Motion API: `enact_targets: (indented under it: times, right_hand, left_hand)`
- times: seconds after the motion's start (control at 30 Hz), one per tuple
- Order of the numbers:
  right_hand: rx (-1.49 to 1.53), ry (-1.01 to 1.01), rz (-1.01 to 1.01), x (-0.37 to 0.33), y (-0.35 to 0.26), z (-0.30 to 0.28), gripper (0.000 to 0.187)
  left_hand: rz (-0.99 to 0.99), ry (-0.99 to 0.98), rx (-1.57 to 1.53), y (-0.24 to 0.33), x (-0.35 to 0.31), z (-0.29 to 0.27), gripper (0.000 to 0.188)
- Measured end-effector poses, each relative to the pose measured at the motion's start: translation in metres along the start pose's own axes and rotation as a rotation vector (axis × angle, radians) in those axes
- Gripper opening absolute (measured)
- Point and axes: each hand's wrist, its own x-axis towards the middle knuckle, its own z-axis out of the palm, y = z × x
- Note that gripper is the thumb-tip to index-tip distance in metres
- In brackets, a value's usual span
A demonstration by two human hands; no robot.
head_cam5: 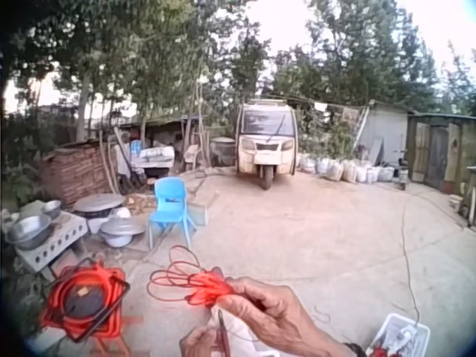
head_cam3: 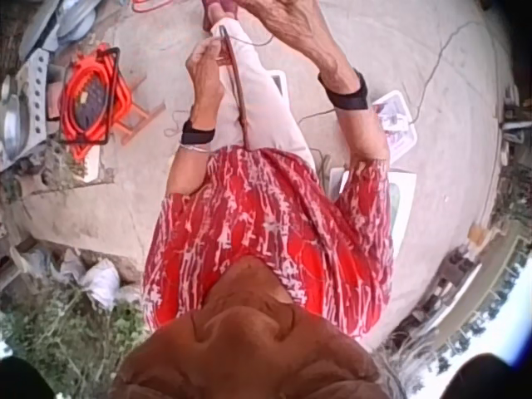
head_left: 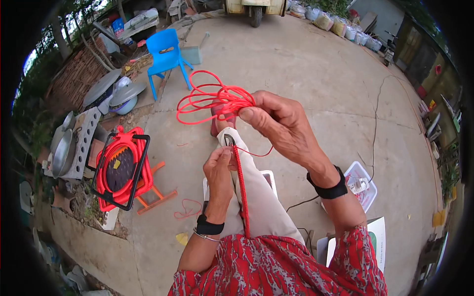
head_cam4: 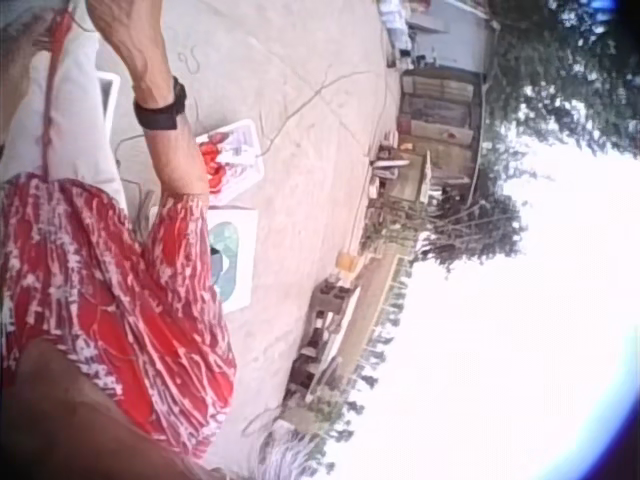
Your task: The person is weaving red plastic cord around a black and red furniture frame.
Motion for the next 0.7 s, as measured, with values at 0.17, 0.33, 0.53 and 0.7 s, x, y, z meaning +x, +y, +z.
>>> enact_targets:
  times: [0.17,0.33,0.53,0.7]
  right_hand:
    - [-0.445,-0.139,-0.036,0.02,0.058,-0.009,0.019]
    - [-0.711,-0.355,-0.168,0.023,0.077,-0.005,0.018]
    - [-0.796,-0.516,-0.107,0.037,0.085,0.01,0.02]
    - [-0.679,-0.448,0.047,0.041,0.094,0.012,0.027]
  left_hand:
    - [0.361,0.081,0.151,0.032,-0.021,-0.001,0.018]
    - [0.896,0.064,0.604,0.059,0.005,0.001,0.02]
    - [0.427,-0.273,0.342,0.04,0.051,-0.01,0.025]
    - [0.155,-0.318,0.192,0.034,0.06,-0.017,0.021]
